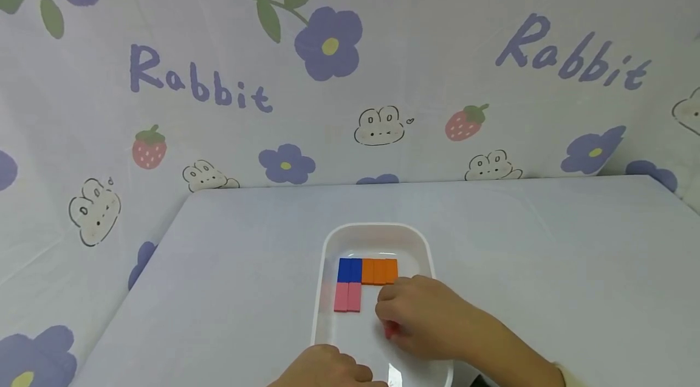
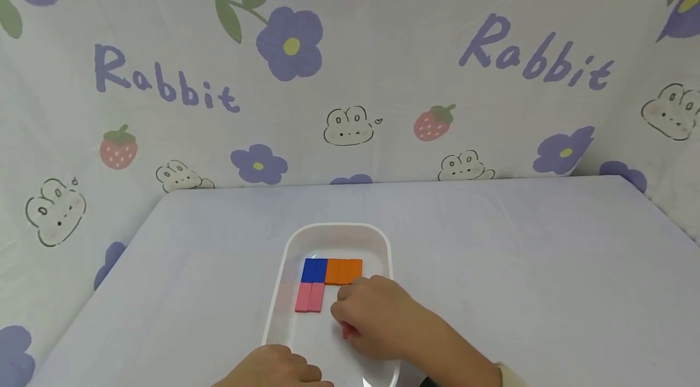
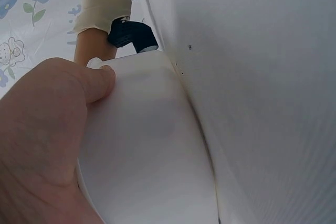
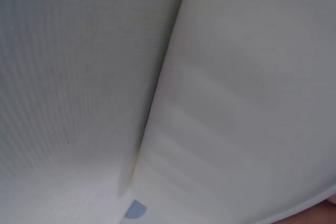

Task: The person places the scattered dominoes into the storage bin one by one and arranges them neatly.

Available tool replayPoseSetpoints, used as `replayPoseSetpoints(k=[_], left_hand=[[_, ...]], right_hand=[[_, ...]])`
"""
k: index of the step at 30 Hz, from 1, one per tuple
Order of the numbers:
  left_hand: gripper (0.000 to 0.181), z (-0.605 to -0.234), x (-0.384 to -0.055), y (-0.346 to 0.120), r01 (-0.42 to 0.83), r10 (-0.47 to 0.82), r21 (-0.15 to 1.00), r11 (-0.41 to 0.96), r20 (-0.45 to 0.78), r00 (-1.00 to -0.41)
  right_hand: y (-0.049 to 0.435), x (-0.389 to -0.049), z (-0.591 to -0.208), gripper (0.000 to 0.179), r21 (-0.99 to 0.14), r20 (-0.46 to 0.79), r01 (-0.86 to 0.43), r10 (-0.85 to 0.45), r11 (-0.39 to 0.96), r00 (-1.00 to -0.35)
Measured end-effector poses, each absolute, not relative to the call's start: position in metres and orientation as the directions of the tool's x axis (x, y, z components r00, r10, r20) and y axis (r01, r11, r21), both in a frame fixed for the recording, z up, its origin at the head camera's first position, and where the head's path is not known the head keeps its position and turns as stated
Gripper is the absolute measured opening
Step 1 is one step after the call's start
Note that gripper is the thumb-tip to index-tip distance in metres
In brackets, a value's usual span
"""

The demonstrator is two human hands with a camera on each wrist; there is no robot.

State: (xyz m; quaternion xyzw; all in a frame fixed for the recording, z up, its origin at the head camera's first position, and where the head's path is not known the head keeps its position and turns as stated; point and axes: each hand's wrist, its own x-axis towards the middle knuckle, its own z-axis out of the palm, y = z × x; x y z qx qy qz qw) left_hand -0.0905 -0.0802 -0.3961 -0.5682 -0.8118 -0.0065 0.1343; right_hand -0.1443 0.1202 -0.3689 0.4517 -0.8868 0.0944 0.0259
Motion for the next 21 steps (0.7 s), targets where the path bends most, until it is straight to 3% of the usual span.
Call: replayPoseSetpoints(k=[9, 16, 21], left_hand=[[0.015, -0.395, -0.089, -0.079, 0.925, 0.924, -0.101, 0.365, 0.159, -0.347], [0.016, -0.393, -0.09, -0.078, 0.93, 0.927, -0.087, 0.357, 0.152, -0.342], [0.016, -0.394, -0.089, -0.079, 0.93, 0.929, -0.112, 0.349, 0.175, -0.327]], right_hand=[[0.123, -0.139, -0.365, 0.007, -0.124, 0.09, -0.799, -0.795, 0.589, -0.6], [0.126, -0.117, -0.339, 0.012, -0.258, -0.122, -0.718, -0.759, 0.647, -0.64], [0.124, -0.112, -0.341, 0.012, -0.269, -0.176, -0.731, -0.778, 0.627, -0.603]])
